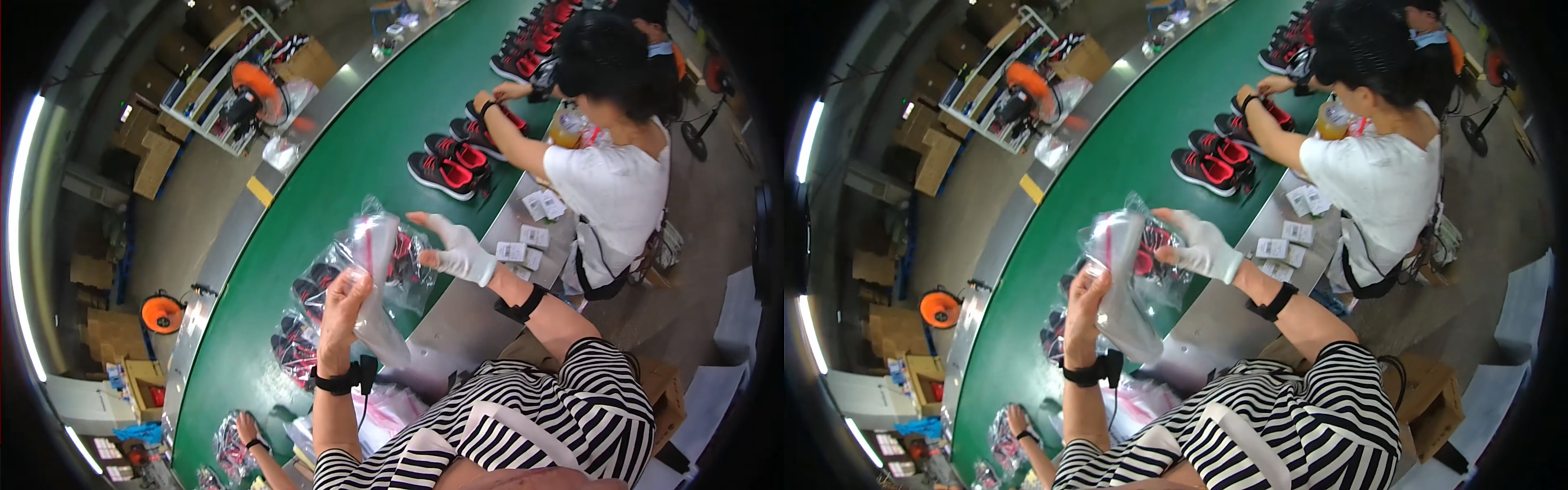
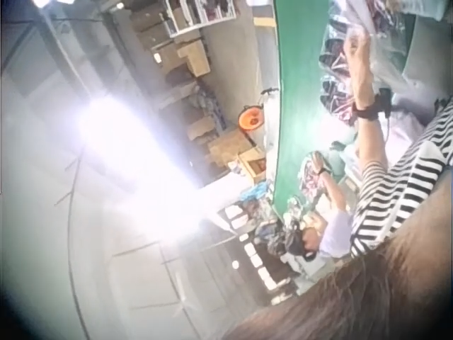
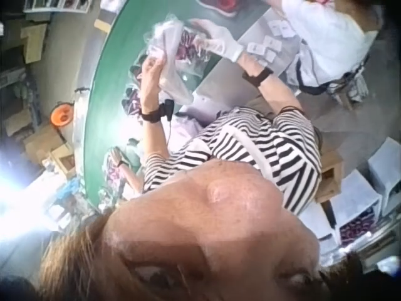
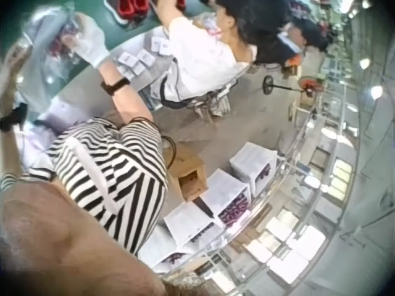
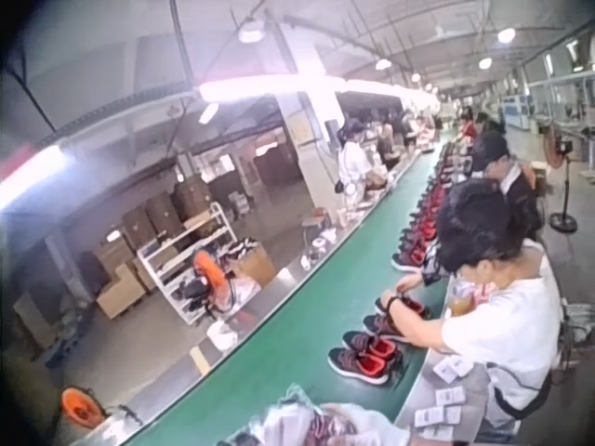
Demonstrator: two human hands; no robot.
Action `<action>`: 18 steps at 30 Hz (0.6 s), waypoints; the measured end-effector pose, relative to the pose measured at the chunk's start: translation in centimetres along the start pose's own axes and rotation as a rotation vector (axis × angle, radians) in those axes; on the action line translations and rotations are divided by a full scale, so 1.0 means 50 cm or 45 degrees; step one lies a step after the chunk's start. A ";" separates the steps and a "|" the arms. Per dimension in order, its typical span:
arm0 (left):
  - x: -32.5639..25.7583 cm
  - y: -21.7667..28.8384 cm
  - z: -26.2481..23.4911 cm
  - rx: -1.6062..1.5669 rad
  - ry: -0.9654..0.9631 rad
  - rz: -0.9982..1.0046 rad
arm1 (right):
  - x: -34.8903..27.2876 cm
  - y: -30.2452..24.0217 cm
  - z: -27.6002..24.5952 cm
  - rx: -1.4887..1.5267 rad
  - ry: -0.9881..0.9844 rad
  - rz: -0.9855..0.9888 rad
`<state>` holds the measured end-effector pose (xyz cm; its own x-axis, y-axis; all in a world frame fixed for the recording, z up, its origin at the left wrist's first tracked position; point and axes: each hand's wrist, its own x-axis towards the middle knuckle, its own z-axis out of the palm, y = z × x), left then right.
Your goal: The recorder is bagging pairs of sneakers into plastic bags on a conveyor belt in a factory setting.
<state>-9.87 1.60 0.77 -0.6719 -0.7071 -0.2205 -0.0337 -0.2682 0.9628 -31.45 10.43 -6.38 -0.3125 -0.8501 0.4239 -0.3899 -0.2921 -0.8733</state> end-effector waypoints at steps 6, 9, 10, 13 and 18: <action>-0.080 0.026 0.032 -0.011 -0.170 0.039 | 0.012 -0.132 0.058 0.705 -0.514 0.359; -0.095 -0.004 0.033 -0.048 -0.110 0.039 | -0.021 -0.157 0.062 0.152 -0.327 0.231; -0.094 -0.033 0.008 0.066 -0.065 0.019 | -0.029 -0.164 0.070 0.141 -0.318 0.217; -0.098 -0.077 -0.026 0.468 0.102 -0.134 | -0.038 -0.172 0.081 -0.466 -0.301 -0.047; -0.133 -0.056 -0.025 0.627 -0.033 -0.093 | -0.058 -0.204 0.081 -0.765 -0.290 -0.128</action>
<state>-4.35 6.23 -0.65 -0.6729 -0.6795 -0.2922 -0.4223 0.0287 0.9060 -23.04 14.10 0.34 -0.0832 -0.9222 0.3776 -0.8448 -0.1356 -0.5175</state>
